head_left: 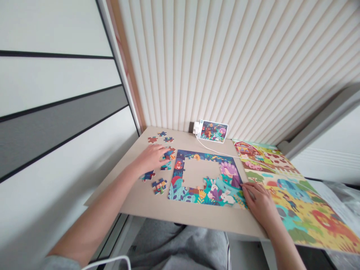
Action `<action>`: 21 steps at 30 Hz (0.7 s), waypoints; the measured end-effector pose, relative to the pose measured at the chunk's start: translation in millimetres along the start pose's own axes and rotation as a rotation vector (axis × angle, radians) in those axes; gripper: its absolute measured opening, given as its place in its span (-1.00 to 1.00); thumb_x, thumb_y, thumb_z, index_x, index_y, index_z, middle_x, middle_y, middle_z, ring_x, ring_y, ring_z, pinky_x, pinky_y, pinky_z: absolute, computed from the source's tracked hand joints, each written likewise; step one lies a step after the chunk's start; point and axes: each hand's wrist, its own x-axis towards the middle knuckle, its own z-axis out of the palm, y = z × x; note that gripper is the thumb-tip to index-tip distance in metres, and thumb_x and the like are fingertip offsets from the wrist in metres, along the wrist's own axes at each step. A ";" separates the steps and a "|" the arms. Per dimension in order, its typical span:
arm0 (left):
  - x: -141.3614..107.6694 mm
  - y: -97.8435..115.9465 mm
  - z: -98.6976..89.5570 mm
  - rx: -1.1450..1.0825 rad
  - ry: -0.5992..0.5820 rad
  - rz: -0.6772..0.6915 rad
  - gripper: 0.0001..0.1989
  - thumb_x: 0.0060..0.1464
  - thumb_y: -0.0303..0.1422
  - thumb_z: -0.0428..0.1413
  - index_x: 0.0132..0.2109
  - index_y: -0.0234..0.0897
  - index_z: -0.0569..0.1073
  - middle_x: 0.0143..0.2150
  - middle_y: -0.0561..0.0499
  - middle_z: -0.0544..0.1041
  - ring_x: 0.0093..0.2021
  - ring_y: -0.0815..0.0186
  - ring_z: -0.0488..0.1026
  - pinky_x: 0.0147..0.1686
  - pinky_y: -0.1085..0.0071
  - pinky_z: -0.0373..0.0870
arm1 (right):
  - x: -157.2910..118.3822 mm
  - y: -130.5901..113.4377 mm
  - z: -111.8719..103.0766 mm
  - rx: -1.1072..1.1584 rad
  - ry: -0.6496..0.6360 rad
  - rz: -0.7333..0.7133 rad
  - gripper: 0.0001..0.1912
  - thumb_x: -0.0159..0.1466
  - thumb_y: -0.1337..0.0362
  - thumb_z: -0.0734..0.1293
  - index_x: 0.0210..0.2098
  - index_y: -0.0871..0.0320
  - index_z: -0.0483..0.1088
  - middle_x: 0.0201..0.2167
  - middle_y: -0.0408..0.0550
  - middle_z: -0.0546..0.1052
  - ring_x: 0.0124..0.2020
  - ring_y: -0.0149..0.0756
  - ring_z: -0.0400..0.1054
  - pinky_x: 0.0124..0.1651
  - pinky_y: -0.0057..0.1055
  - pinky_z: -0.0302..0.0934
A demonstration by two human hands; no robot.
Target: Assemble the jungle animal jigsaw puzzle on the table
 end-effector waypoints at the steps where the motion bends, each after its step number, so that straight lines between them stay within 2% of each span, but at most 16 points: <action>1: -0.2 -11.6 1.4 0.023 -0.033 -0.050 -0.53 0.30 -0.06 0.10 0.19 -0.25 0.49 0.12 -0.18 0.57 0.13 0.02 0.49 0.15 0.15 0.32 | 0.0 0.1 0.2 -0.001 -0.001 0.002 -0.74 0.44 0.14 0.26 -0.08 0.06 0.57 -0.07 0.07 0.59 -0.06 -0.04 0.48 0.06 -0.07 0.35; 3: 2.8 -27.5 6.0 0.059 -0.106 -0.139 -0.53 0.28 -0.04 0.09 0.15 -0.24 0.52 0.10 -0.20 0.58 0.14 -0.01 0.48 0.13 0.15 0.34 | -0.2 0.4 0.3 -0.001 -0.003 0.005 -0.74 0.44 0.14 0.26 -0.09 0.06 0.56 -0.07 0.07 0.59 -0.06 -0.04 0.48 0.06 -0.07 0.35; 5: 10.6 -32.2 12.8 0.066 -0.141 -0.202 -0.51 0.26 0.01 0.08 0.11 -0.24 0.54 0.10 -0.22 0.57 0.14 -0.04 0.47 0.13 0.13 0.34 | -0.4 0.5 -0.1 -0.002 -0.006 0.001 -0.74 0.45 0.15 0.25 -0.09 0.06 0.56 -0.07 0.08 0.59 -0.06 -0.03 0.48 0.06 -0.06 0.35; 9: 33.6 -19.7 30.9 0.018 -0.113 -0.242 -0.45 0.18 0.10 0.12 0.02 -0.28 0.57 0.09 -0.28 0.56 0.14 -0.10 0.46 0.16 0.08 0.31 | -0.4 -0.5 -1.3 -0.005 -0.014 -0.005 -0.74 0.45 0.15 0.25 -0.07 0.07 0.55 -0.07 0.09 0.58 -0.06 -0.02 0.47 0.06 -0.04 0.35; 13: 47.4 -8.1 45.5 -0.006 -0.073 -0.248 -0.57 0.21 -0.02 0.15 -0.05 -0.32 0.58 0.03 -0.31 0.56 0.10 -0.12 0.47 0.13 0.06 0.34 | 0.1 -2.0 -1.5 -0.015 -0.024 0.007 -0.73 0.45 0.15 0.24 -0.06 0.07 0.55 -0.06 0.09 0.58 -0.05 -0.03 0.47 0.07 -0.04 0.35; 18: 43.2 -9.0 53.4 -0.054 -0.043 -0.212 -0.62 0.27 -0.15 0.15 0.08 -0.31 0.52 0.08 -0.25 0.51 0.16 -0.02 0.44 0.20 0.13 0.32 | 0.1 -2.0 -1.1 -0.012 -0.023 0.017 -0.74 0.45 0.15 0.25 -0.08 0.06 0.56 -0.06 0.08 0.58 -0.05 -0.04 0.48 0.07 -0.06 0.35; 21: 41.0 -11.7 55.6 -0.158 0.043 -0.183 -0.56 0.23 -0.24 0.20 0.20 -0.29 0.45 0.16 -0.21 0.42 0.17 0.06 0.44 0.23 0.18 0.33 | 0.1 -1.8 -1.4 -0.012 -0.019 0.021 -0.74 0.44 0.15 0.26 -0.08 0.06 0.57 -0.07 0.07 0.59 -0.05 -0.05 0.48 0.08 -0.08 0.35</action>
